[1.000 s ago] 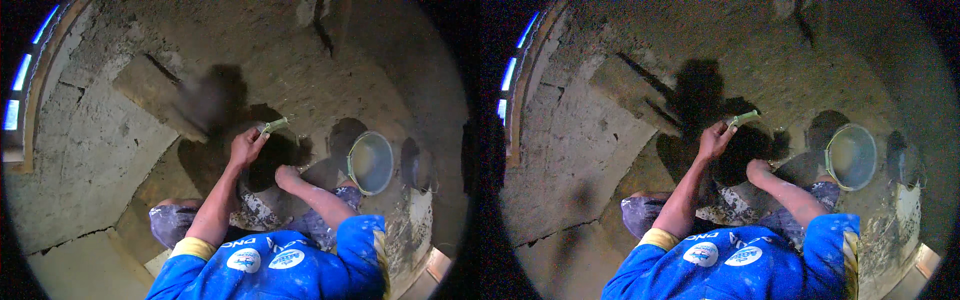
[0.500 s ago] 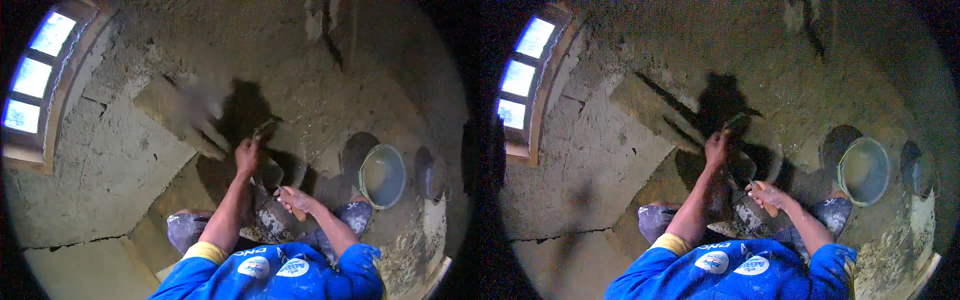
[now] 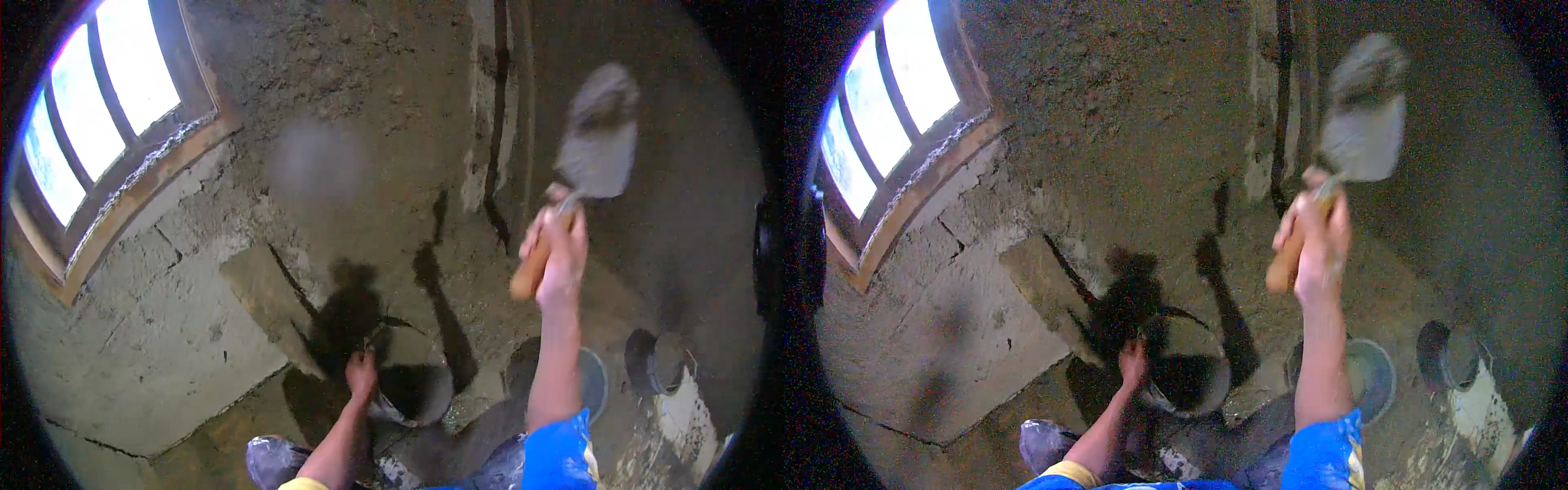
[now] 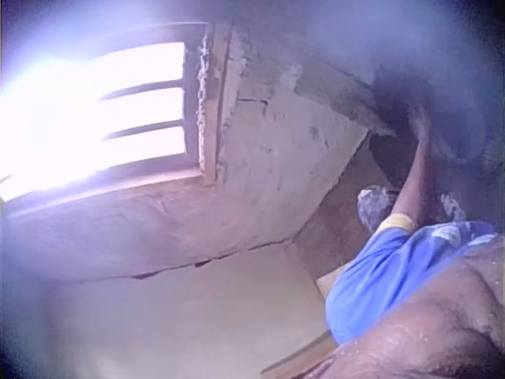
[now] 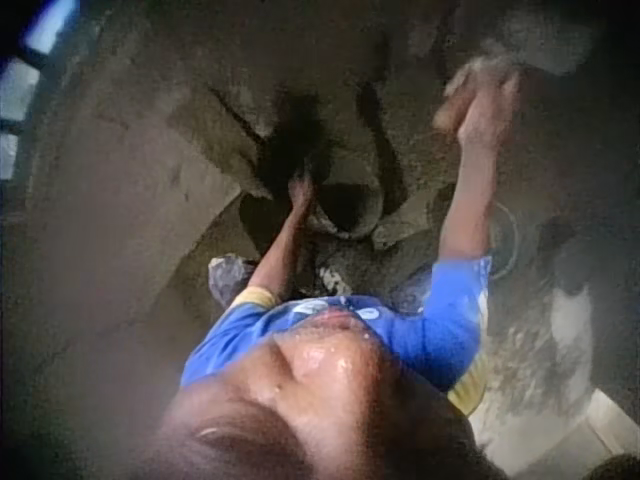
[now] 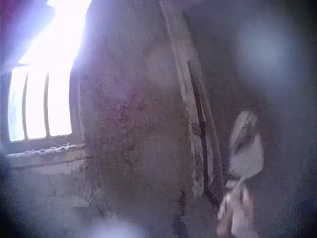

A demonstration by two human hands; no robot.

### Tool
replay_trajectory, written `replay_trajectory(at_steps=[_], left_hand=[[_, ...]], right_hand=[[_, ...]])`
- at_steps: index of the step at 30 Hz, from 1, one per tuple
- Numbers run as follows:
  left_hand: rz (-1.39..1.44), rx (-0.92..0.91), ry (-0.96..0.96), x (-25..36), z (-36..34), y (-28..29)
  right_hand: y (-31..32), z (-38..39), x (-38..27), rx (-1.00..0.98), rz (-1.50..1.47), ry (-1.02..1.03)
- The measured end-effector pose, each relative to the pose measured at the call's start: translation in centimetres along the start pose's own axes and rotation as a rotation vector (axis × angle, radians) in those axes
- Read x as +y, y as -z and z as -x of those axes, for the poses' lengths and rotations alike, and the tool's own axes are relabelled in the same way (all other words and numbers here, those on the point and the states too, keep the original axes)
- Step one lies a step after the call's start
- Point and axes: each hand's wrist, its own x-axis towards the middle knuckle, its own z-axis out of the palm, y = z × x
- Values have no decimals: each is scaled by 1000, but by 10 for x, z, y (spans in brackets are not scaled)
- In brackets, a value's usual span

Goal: The person applies plaster to a concrete wall around a window using a trowel, spreading and smoothing the material with both the tool and a flat board.

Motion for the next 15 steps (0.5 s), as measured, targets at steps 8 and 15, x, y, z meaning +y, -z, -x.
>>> replay_trajectory(at_steps=[8,15], left_hand=[[-38,-23,3,0,4,-26],[-97,-10,-102,-18,-4,-2]], right_hand=[[11,-230,40,557,813,521],[8,-35,101,-689,1413,-72]])
